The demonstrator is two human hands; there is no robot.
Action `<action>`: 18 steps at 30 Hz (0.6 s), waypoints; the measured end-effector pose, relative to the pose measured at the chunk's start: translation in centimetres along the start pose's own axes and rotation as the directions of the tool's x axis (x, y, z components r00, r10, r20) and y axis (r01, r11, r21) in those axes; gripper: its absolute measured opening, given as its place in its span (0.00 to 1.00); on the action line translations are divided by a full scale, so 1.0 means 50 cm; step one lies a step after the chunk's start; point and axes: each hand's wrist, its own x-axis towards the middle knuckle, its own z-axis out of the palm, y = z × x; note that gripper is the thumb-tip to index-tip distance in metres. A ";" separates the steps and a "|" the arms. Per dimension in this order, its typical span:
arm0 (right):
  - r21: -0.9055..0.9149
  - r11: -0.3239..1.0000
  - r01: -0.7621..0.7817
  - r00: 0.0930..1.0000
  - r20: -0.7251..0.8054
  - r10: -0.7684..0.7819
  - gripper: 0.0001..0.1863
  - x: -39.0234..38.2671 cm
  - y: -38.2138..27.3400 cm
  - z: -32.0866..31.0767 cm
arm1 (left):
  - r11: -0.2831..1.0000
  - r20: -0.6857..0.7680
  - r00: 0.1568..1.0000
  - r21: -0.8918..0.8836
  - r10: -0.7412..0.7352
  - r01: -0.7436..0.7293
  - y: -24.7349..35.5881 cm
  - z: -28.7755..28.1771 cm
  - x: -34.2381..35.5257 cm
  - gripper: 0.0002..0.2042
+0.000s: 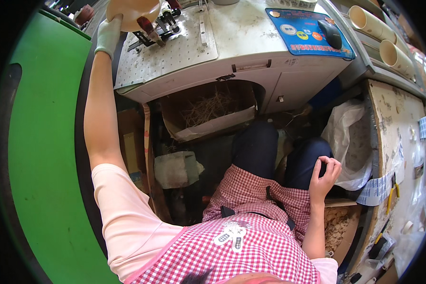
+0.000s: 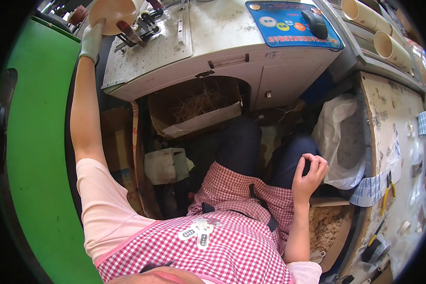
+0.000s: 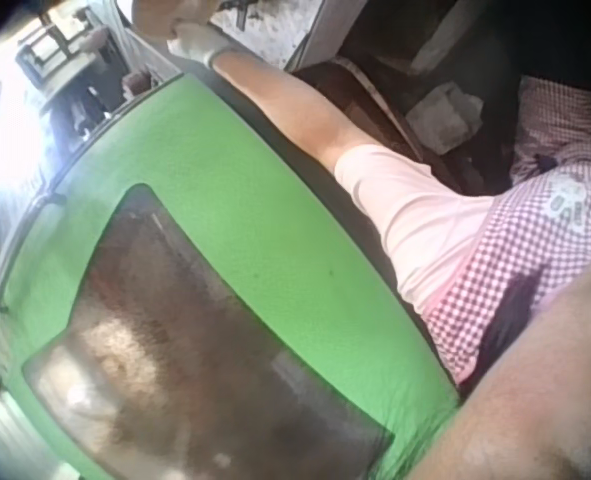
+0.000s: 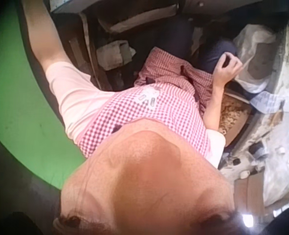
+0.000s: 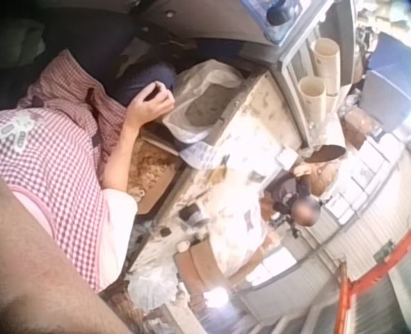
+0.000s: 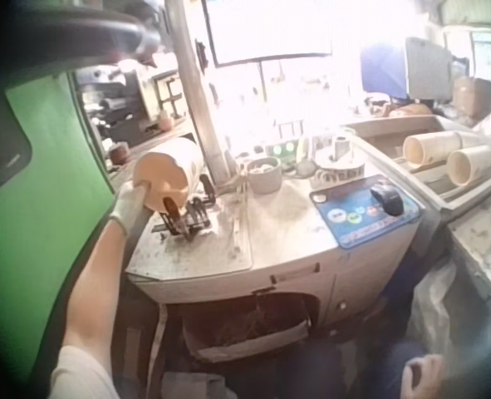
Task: The person repeatedly handles a white ceramic pitcher, using a small tool to smooth the interior rim and a sanding pad to finish the exterior. They place the pitcher on a machine, retrieve it, and continue smoothing and sanding.
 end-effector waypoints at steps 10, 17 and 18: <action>0.029 1.000 0.011 1.000 -0.023 -0.010 0.05 0.002 0.001 0.008 | 0.991 0.208 0.969 0.039 -0.132 0.127 -0.005 -0.009 -0.009 0.28; 0.016 0.999 0.034 0.994 -0.109 -0.032 0.05 -0.016 0.013 0.009 | 0.924 -0.196 0.974 -0.339 0.112 -0.175 0.018 -0.004 -0.299 0.25; -0.006 1.000 0.001 0.996 -0.084 -0.002 0.05 -0.023 0.010 0.003 | 0.924 -0.270 0.963 -0.363 0.022 -0.123 0.008 0.002 -0.385 0.24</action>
